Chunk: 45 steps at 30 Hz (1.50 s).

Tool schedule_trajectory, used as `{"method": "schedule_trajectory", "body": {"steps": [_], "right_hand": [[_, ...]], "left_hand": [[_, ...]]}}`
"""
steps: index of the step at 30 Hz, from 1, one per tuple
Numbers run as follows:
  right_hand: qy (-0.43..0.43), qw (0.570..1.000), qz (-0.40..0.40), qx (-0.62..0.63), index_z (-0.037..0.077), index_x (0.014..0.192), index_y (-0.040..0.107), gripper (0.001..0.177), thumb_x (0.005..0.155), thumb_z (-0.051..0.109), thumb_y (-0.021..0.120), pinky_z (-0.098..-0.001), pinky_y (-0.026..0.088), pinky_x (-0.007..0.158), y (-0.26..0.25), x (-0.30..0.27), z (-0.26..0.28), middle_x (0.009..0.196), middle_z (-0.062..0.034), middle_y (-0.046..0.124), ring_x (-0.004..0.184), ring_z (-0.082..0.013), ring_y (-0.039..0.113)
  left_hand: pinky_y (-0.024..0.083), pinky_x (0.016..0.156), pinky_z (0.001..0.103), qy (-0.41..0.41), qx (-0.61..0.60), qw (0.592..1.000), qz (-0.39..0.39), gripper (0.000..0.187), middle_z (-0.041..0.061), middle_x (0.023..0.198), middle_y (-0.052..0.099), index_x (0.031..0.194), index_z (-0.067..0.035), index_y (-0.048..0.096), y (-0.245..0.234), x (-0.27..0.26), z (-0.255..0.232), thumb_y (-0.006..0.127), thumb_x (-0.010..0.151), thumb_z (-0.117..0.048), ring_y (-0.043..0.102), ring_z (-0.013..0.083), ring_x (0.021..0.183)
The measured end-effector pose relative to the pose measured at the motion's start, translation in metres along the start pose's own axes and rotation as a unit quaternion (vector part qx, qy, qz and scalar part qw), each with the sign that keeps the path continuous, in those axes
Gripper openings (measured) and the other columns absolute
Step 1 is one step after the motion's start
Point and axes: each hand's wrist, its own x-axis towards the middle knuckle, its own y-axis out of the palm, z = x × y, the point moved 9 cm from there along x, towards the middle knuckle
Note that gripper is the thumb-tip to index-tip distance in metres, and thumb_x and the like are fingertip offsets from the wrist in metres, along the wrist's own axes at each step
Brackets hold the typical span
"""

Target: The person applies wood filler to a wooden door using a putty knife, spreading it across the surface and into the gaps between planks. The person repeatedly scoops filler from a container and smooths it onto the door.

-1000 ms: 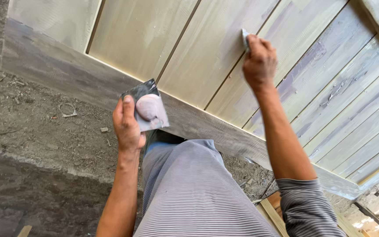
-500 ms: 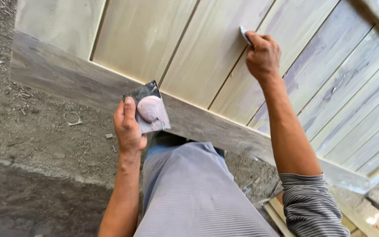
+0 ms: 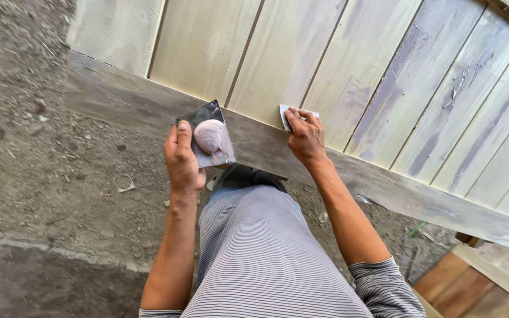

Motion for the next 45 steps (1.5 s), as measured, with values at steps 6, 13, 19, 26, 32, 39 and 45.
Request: {"method": "schedule_trajectory", "body": {"steps": [6,13,19,26,32,39,45], "right_hand": [[-0.006,0.999,0.021,0.023,0.012,0.117,0.074,0.041,0.086,-0.008,0.057,-0.0446,0.052,0.099,-0.008,-0.024,0.018,0.124,-0.0059,0.074,0.115,-0.0275,0.069],[0.138,0.901,-0.116,0.394,0.003,0.135,0.066,0.037,0.101,-0.006,0.054,-0.0288,0.058,0.085,-0.092,-0.1,0.1,0.121,-0.0148,0.071,0.1,-0.0177,0.068],[0.194,0.739,-0.246,0.596,0.0,0.146,0.059,0.048,0.099,-0.01,0.051,-0.0247,0.049,0.102,-0.105,-0.162,0.205,0.137,-0.015,0.065,0.121,-0.0156,0.062],[0.083,0.919,-0.189,0.337,-0.001,0.13,0.065,0.046,0.088,-0.013,0.054,-0.0333,0.055,0.095,-0.14,-0.138,0.271,0.124,-0.0151,0.071,0.114,-0.0249,0.07],[-0.057,0.971,-0.171,0.157,0.002,0.115,0.069,0.034,0.083,-0.007,0.062,-0.0419,0.057,0.097,-0.157,-0.039,0.337,0.121,-0.0117,0.072,0.114,-0.028,0.07],[-0.135,0.987,-0.075,0.04,0.003,0.113,0.072,0.029,0.086,0.009,0.065,-0.0445,0.049,0.098,-0.113,0.133,0.454,0.119,-0.0127,0.074,0.111,-0.0271,0.067],[0.018,0.984,-0.074,0.158,0.006,0.112,0.072,0.024,0.089,0.008,0.067,-0.0402,0.054,0.091,-0.084,0.19,0.455,0.115,-0.009,0.076,0.108,-0.0257,0.07]], "left_hand": [[0.061,0.071,0.03,0.001,0.035,0.999,0.034,0.036,0.007,0.096,0.065,0.115,0.0,0.059,-0.013,-0.043,-0.001,0.047,0.11,-0.034,0.066,0.0159,0.082],[0.064,0.078,0.036,-0.027,0.011,1.0,0.005,0.038,0.011,0.1,0.067,0.116,0.001,0.057,-0.032,-0.099,0.018,0.046,0.107,-0.034,0.071,0.0209,0.087],[0.052,0.085,0.029,0.092,0.102,0.991,0.005,0.037,0.006,0.102,0.064,0.116,0.0,0.06,0.0,-0.148,-0.022,0.043,0.111,-0.033,0.059,0.0141,0.092],[0.052,0.082,0.028,0.068,0.067,0.993,0.068,0.035,0.005,0.099,0.066,0.112,-0.002,0.062,-0.006,-0.123,-0.101,0.042,0.108,-0.03,0.061,0.0144,0.088],[0.051,0.081,0.028,-0.035,0.085,0.984,0.156,0.03,0.003,0.098,0.063,0.111,0.0,0.061,-0.063,-0.031,-0.14,0.047,0.11,-0.026,0.058,0.0124,0.088],[0.052,0.079,0.03,-0.098,0.158,0.965,0.183,0.03,0.004,0.096,0.062,0.111,0.0,0.06,-0.107,0.118,-0.228,0.048,0.109,-0.027,0.058,0.0137,0.086],[0.062,0.068,0.034,-0.101,0.266,0.94,0.187,0.032,0.009,0.096,0.066,0.111,-0.001,0.057,-0.079,0.224,-0.331,0.042,0.11,-0.029,0.069,0.0211,0.079]]}}
